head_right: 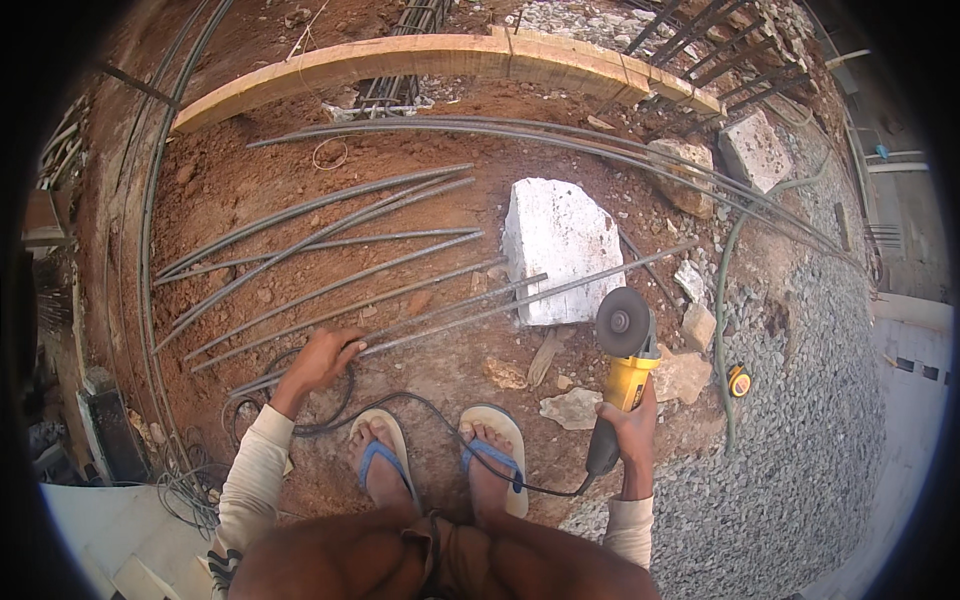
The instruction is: The person uses an angle grinder to cut multiple steel rods on a construction site. They repeatedly pick up rods, position them on a concrete block, cut them, and set the cut pieces aside.
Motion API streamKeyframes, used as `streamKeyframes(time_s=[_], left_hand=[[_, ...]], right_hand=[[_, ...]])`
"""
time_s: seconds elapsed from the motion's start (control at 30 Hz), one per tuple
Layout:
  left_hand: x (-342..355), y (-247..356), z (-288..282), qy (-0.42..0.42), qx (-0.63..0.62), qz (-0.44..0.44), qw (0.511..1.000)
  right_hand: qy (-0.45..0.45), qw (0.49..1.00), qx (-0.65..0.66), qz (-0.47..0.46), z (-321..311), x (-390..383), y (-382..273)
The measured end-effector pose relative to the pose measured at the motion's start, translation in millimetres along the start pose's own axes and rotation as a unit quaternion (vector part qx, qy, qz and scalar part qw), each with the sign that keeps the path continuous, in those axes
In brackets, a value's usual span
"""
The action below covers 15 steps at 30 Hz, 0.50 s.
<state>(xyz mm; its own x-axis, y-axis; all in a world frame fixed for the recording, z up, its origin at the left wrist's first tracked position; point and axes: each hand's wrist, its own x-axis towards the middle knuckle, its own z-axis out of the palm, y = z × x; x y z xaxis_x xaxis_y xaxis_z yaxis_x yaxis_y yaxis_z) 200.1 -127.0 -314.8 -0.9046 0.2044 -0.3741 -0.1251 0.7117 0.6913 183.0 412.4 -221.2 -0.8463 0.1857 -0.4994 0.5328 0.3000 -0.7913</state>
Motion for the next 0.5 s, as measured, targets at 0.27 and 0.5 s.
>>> streamKeyframes(time_s=[0.27, 0.5], left_hand=[[-1, -1, -5, 0.034, 0.045, 0.041, 0.998], [-1, -4, -30, 0.031, 0.068, 0.026, 0.997]], right_hand=[[0.008, 1.000, -0.028, -0.007, 2, -6, 0], [0.012, 0.999, -0.039, -0.017, 0, -10, 4]])
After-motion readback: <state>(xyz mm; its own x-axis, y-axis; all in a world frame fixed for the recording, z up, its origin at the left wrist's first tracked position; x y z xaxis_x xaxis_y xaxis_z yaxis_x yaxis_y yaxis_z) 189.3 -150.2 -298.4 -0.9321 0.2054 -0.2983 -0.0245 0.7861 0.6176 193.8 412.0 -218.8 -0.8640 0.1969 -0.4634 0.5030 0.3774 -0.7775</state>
